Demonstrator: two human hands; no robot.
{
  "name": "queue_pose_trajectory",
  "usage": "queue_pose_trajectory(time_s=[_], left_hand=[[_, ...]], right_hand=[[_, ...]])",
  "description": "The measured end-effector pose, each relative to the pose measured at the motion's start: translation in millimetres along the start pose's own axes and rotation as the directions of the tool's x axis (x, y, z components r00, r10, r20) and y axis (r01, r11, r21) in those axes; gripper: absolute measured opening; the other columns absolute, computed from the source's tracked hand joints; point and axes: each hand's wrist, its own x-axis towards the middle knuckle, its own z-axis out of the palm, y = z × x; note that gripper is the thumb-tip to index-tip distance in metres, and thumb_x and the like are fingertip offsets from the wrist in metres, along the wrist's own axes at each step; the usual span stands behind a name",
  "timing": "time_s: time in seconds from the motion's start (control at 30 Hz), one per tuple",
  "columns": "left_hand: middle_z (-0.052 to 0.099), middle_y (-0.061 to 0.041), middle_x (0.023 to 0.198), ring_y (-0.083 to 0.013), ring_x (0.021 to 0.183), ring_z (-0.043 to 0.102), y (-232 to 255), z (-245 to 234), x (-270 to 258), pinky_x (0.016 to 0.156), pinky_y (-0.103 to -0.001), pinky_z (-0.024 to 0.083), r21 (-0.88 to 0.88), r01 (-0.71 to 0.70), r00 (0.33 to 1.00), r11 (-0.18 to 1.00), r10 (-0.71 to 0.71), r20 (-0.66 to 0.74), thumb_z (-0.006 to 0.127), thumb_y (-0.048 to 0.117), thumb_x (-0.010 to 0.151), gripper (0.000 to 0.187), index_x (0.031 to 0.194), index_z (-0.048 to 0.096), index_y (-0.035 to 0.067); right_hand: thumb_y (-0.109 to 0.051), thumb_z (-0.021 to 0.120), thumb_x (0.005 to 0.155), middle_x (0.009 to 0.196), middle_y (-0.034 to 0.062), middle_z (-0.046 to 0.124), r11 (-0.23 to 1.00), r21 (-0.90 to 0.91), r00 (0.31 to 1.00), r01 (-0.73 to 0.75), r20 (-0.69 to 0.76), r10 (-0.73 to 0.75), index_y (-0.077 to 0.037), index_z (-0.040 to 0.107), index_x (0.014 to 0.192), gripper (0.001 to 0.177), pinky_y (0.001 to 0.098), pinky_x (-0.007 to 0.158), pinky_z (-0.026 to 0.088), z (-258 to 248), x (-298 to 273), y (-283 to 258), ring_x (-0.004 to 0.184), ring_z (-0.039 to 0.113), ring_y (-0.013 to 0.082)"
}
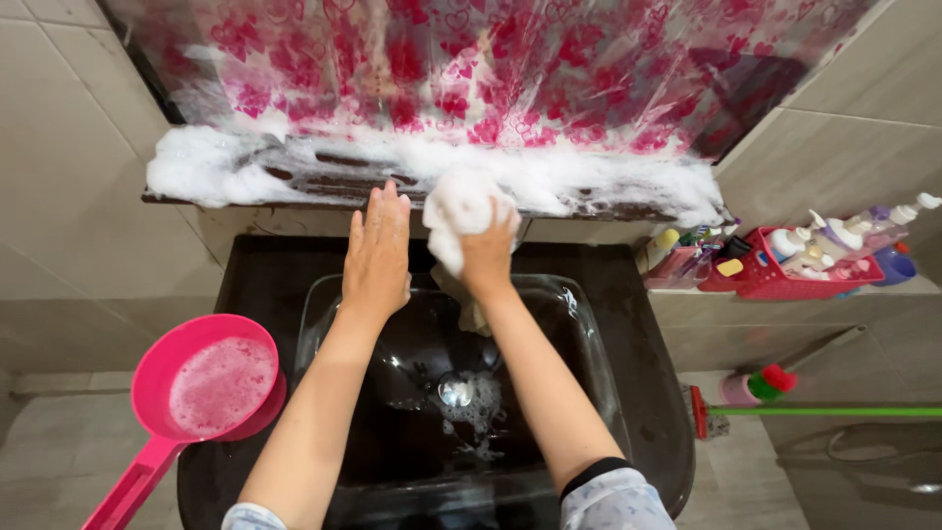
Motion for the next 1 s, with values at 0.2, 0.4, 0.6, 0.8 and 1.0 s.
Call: queue_pose_trajectory(time_s=[0.2,0.4,0.6,0.8,1.0], left_hand=[[0.024,-0.022,0.167,-0.0366,0.156,0.025,-10.0,1.9,-1.5,0.123,-0.054,0.028,0.069,-0.043,0.997,0.997,0.047,-0.065,0.078,0.000,0.070,0.098,0.157,0.032,-0.002],[0.024,-0.021,0.168,-0.0355,0.156,0.025,-20.7,1.6,-0.2,0.123,-0.053,0.028,0.165,-0.050,0.997,0.985,0.061,-0.057,0.073,-0.001,0.075,0.093,0.159,0.031,0.000],[0.024,-0.020,0.167,-0.0348,0.155,0.025,-29.7,0.8,0.4,0.121,-0.054,0.028,0.061,-0.051,0.999,0.997,0.051,-0.002,0.071,0.001,0.075,0.092,0.158,0.031,0.000],[0.023,-0.019,0.169,-0.0328,0.157,0.023,-33.0,5.8,2.1,0.124,-0.052,0.027,0.159,-0.054,0.998,0.986,0.055,-0.005,0.073,0.004,0.078,0.093,0.160,0.029,0.001],[0.020,-0.021,0.167,-0.0368,0.155,0.020,-20.0,7.8,5.0,0.122,-0.056,0.024,0.080,0.030,0.997,0.996,-0.035,0.067,0.078,0.012,0.074,0.098,0.157,0.028,-0.001]], right_hand=[[-0.029,0.075,0.086,0.140,0.0229,0.046,0.975,-0.063,0.977,0.213,0.044,-0.210,-0.034,0.066,0.139,0.055,0.0615,0.116,0.032,-24.9,14.1,10.8,0.135,0.039,0.0465],[-0.036,0.078,0.080,0.136,0.0095,0.055,0.977,0.004,0.972,0.212,0.103,-0.212,-0.037,0.068,0.132,0.054,0.0603,0.105,0.036,-34.3,11.8,36.9,0.128,0.042,0.0430],[-0.031,0.079,0.080,0.145,0.0085,0.055,0.982,-0.066,0.984,0.176,0.017,-0.176,-0.037,0.065,0.137,0.059,0.0579,0.114,0.036,-41.8,0.7,78.2,0.135,0.043,0.0391],[-0.037,0.080,0.077,0.142,0.0148,0.052,0.994,-0.060,0.996,0.088,0.012,-0.087,-0.024,0.063,0.136,0.063,0.0579,0.105,0.037,-59.9,-2.1,115.1,0.132,0.043,0.0440],[-0.033,0.081,0.073,0.142,0.0122,0.052,0.995,-0.080,0.998,0.062,-0.021,-0.064,-0.026,0.063,0.136,0.065,0.0549,0.108,0.037,-81.7,-8.2,154.7,0.133,0.044,0.0414]])
